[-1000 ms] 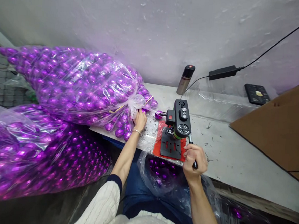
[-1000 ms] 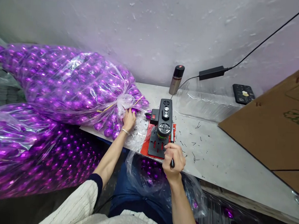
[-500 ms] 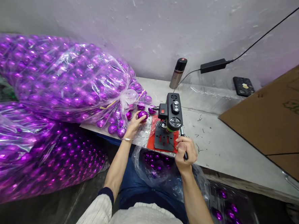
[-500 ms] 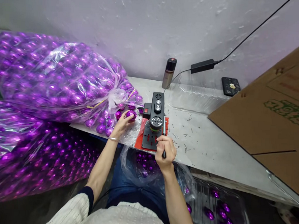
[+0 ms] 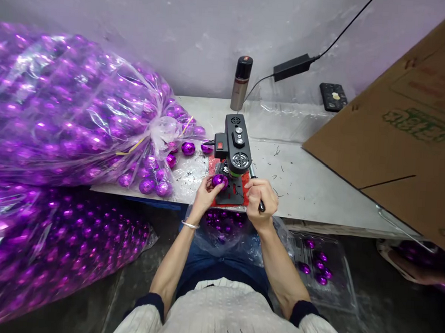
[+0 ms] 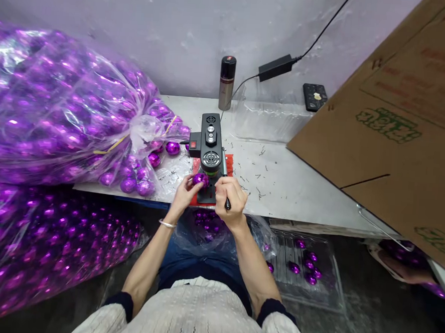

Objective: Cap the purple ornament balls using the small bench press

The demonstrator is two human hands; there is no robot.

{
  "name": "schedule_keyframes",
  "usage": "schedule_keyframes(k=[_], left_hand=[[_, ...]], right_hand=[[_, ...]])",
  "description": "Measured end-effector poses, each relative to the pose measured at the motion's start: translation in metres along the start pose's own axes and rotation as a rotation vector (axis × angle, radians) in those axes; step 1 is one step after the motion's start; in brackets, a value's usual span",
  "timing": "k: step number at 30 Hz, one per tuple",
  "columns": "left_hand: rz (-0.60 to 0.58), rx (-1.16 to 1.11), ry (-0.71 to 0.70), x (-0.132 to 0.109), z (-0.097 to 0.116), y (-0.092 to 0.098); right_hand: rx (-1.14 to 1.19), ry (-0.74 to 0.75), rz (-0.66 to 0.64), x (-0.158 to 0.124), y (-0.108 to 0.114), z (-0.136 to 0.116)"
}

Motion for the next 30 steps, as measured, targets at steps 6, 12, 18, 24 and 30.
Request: schedule_keyframes(k=[6, 12, 18, 24, 30], left_hand=[[0.009, 0.291, -0.341, -0.007, 0.006, -0.014], [0.014, 0.477, -0.603, -0.010, 0.015, -0.013], [0.009, 0.470, -0.710, -0.016, 0.010, -0.026], [-0.026, 0.352, -0.563, -0.018, 0.006, -0.030], [0.011, 0.279, -0.419, -0.015, -0.001, -0.020]], right_hand=[[-0.010, 0.021, -0.019, 0.001, 0.001, -0.002], [-0.018, 0.063, -0.026, 0.001, 0.001, -0.003], [-0.032, 0.044, -0.026, 0.000, 0.002, -0.004], [-0.050, 0.048, -0.041, 0.000, 0.003, -0.003], [-0.059, 0.055, -0.061, 0.000, 0.003, -0.003]])
Point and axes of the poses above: each hand's wrist, its own x-axis towards the middle knuckle, its own y-axis out of the back of the hand, z = x × y, the point moved 6 cm from there along x, towards the middle knuckle, and after that the axes turned 13 degrees about z, right-handed, at the moved point
